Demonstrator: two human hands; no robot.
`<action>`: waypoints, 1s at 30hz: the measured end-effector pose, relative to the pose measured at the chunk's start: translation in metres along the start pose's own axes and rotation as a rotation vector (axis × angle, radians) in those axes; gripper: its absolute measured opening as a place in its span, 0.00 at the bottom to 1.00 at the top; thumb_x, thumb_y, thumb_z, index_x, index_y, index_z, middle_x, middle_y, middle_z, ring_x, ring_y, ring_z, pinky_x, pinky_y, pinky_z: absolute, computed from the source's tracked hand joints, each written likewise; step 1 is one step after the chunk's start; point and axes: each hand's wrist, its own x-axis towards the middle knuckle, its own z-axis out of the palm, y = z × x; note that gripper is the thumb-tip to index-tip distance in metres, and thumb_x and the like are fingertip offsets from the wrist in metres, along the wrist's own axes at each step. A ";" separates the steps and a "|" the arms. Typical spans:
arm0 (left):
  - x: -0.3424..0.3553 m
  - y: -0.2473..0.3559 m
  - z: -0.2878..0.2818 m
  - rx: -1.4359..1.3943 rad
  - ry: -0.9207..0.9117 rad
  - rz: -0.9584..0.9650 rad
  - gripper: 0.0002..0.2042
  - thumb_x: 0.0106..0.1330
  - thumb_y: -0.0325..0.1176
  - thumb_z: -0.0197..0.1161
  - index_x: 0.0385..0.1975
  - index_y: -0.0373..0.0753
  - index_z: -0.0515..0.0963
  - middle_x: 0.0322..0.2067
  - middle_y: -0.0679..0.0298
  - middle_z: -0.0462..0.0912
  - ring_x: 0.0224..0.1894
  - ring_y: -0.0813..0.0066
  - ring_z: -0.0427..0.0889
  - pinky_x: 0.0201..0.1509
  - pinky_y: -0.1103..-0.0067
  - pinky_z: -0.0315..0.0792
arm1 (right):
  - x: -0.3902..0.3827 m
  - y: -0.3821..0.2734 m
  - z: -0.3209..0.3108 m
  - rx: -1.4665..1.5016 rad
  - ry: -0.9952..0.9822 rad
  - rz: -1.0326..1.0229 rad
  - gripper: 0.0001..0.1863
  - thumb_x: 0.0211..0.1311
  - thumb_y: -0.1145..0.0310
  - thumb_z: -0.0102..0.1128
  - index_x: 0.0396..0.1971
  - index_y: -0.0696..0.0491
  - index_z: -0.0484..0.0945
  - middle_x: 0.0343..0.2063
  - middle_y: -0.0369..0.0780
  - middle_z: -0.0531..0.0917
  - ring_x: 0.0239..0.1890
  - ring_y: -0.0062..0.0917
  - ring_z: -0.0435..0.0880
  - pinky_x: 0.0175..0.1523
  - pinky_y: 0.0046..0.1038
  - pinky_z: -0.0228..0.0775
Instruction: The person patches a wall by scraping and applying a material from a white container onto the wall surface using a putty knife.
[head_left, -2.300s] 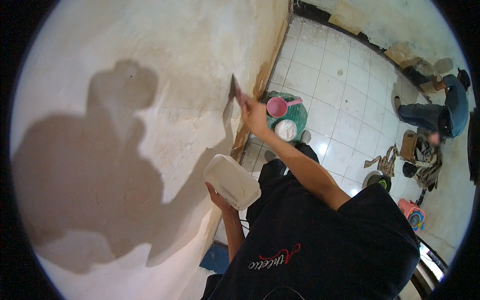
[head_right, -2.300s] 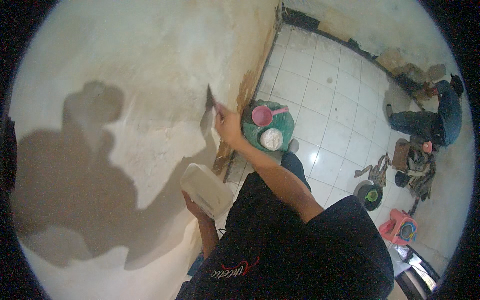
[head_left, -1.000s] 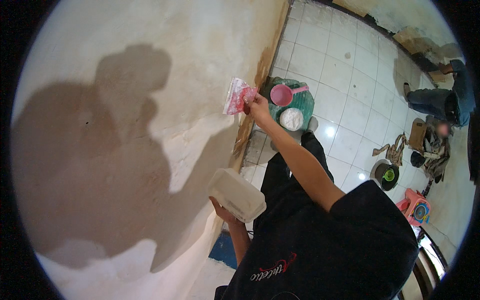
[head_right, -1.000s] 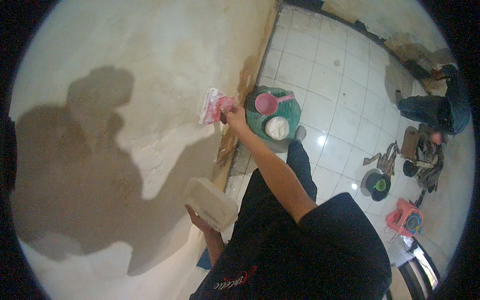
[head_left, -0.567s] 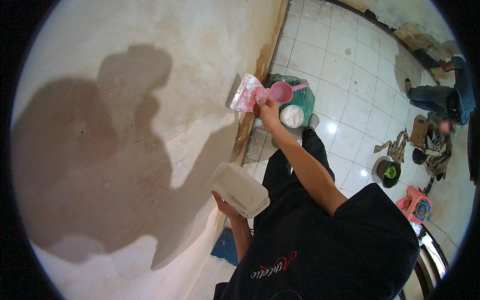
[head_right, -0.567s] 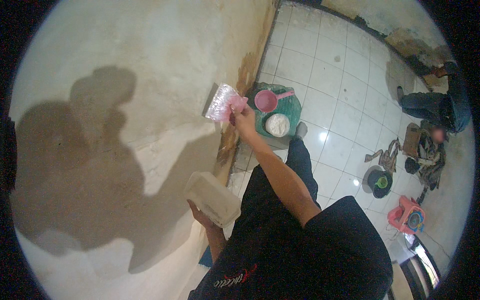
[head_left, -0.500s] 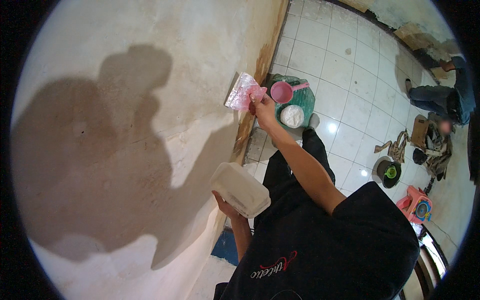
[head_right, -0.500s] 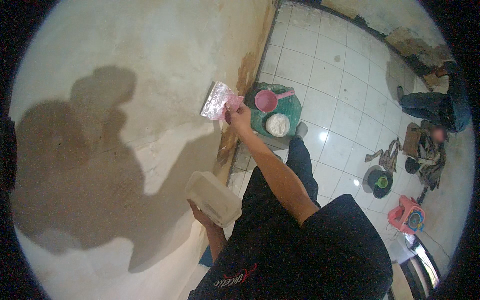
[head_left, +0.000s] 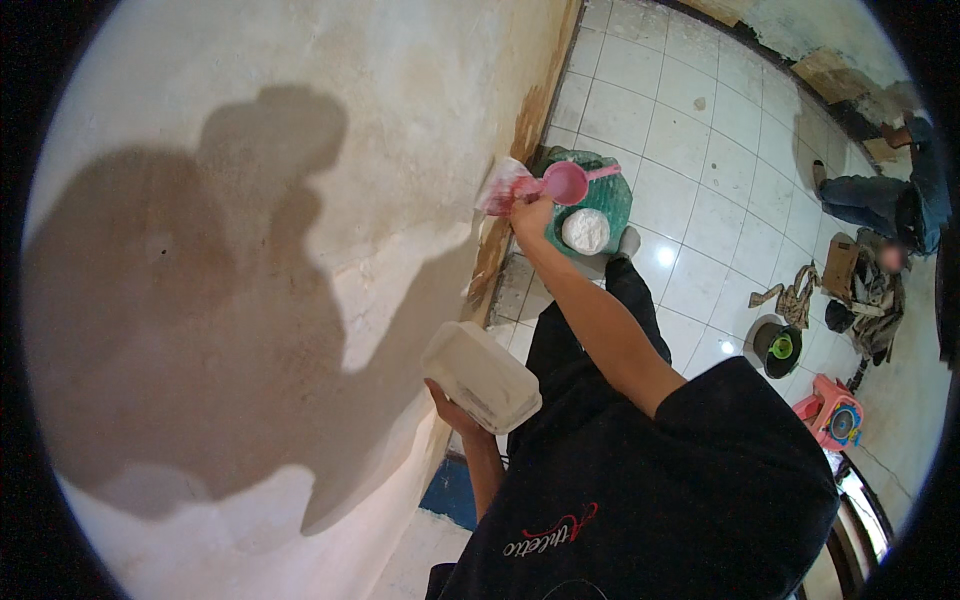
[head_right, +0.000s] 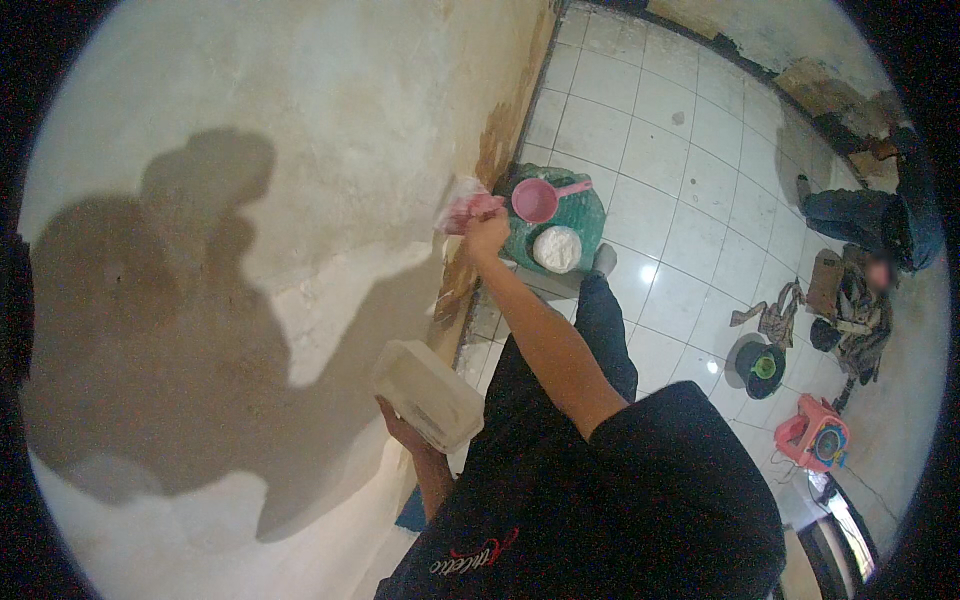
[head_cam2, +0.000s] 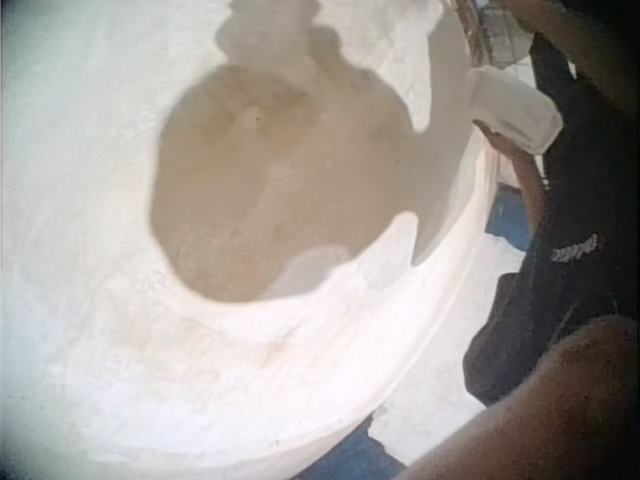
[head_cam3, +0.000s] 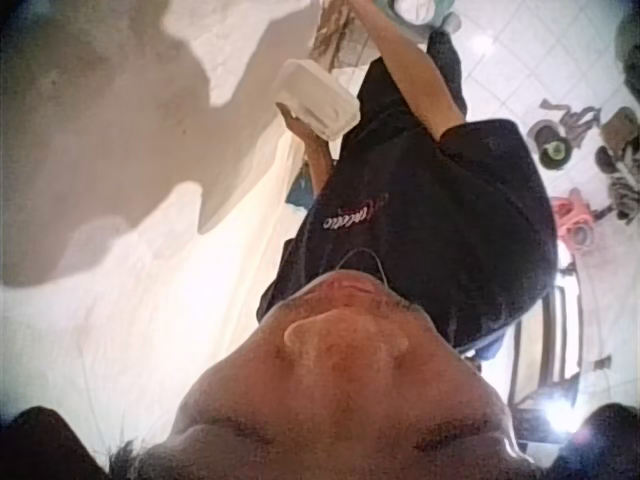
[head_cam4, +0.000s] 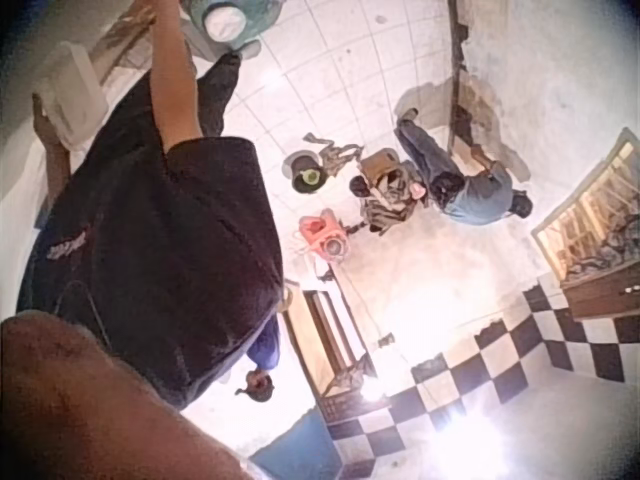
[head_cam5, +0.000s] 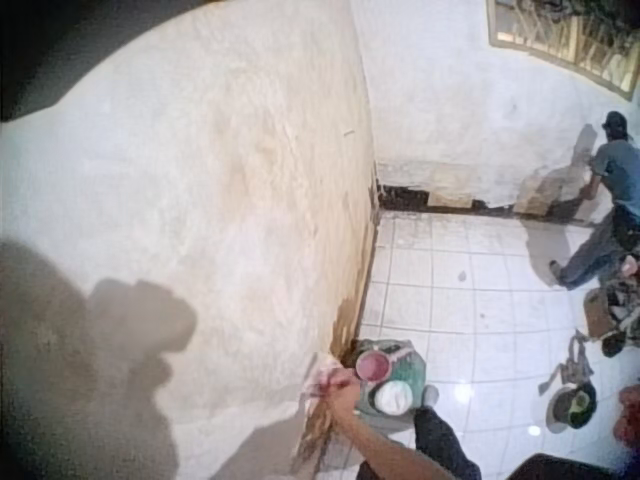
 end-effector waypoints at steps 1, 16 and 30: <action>0.001 0.000 0.000 0.013 0.020 -0.003 0.32 0.72 0.59 0.40 0.65 0.39 0.60 0.59 0.52 0.68 0.59 0.53 0.70 0.62 0.61 0.68 | 0.003 0.004 -0.007 -0.056 0.117 0.000 0.08 0.62 0.73 0.61 0.39 0.58 0.78 0.32 0.36 0.83 0.32 0.20 0.80 0.36 0.23 0.71; 0.010 0.002 0.001 0.059 0.008 -0.024 0.32 0.72 0.59 0.40 0.65 0.40 0.61 0.59 0.53 0.68 0.59 0.55 0.70 0.63 0.62 0.68 | 0.037 0.060 0.008 0.116 -0.126 0.081 0.12 0.64 0.67 0.62 0.44 0.56 0.75 0.29 0.34 0.81 0.29 0.19 0.79 0.34 0.25 0.72; 0.011 -0.005 -0.031 0.010 0.083 -0.014 0.32 0.71 0.60 0.41 0.64 0.39 0.62 0.59 0.52 0.69 0.58 0.53 0.71 0.62 0.60 0.68 | -0.061 -0.101 0.002 0.432 -0.398 0.076 0.10 0.64 0.71 0.60 0.44 0.57 0.76 0.29 0.32 0.79 0.27 0.16 0.75 0.32 0.22 0.69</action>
